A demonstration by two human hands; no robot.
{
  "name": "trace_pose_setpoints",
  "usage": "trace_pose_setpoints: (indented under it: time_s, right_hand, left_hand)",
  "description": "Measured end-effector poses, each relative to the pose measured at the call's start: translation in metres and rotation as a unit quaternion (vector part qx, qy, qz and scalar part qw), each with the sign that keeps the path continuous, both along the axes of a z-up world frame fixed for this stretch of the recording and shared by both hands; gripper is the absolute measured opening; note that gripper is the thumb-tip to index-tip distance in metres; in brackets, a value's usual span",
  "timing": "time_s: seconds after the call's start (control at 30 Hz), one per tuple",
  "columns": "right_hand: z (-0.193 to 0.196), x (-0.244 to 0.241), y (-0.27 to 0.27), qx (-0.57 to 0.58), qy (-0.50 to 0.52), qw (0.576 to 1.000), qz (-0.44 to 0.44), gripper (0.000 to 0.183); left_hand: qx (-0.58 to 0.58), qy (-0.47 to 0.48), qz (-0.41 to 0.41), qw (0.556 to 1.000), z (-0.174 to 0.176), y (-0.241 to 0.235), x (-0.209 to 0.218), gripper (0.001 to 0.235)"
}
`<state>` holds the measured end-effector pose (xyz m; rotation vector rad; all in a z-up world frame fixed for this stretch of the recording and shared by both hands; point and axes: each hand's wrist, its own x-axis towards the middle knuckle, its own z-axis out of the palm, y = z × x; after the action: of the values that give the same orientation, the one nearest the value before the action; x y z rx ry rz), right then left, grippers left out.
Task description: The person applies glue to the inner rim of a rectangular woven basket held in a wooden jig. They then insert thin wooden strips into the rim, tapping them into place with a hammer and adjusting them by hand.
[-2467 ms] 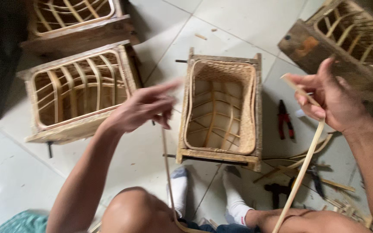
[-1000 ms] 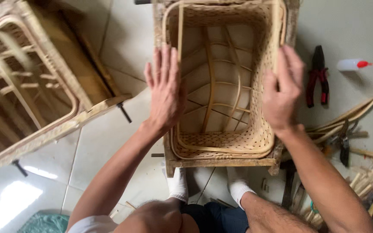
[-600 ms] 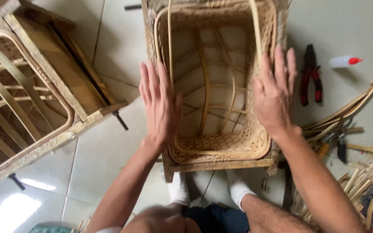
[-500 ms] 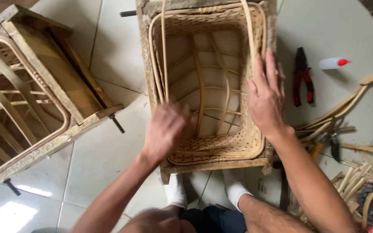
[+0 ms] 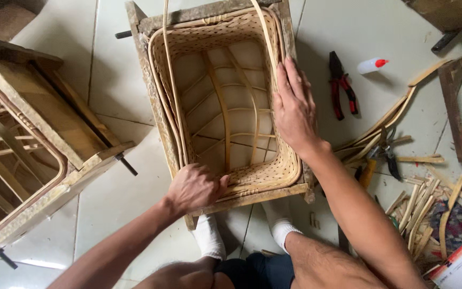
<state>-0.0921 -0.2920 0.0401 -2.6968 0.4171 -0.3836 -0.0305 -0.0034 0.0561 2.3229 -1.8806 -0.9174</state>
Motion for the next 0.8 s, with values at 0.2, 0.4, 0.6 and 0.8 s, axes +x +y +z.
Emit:
trace_pose_setpoints:
  time_s: [0.2, 0.4, 0.6, 0.8]
  right_hand:
    - [0.012, 0.006, -0.001, -0.001, -0.016, 1.000, -0.003, 0.057]
    - [0.012, 0.002, 0.000, 0.006, -0.024, 1.000, -0.012, 0.055]
    - [0.000, 0.000, 0.002, 0.012, -0.044, 0.999, -0.020, 0.052]
    - [0.007, 0.007, -0.004, 0.012, -0.023, 1.000, -0.005, 0.052]
  left_hand:
    - [-0.024, 0.196, 0.102, 0.975, -0.003, -0.015, -0.010, 0.040]
    - [0.032, 0.806, 0.465, 0.365, -0.023, -0.102, -0.033, 0.030]
    - [0.067, 0.665, 0.462, 0.583, -0.025, -0.116, -0.076, 0.017]
    - [0.013, 0.555, 0.458, 0.694, -0.019, -0.116, -0.083, 0.015]
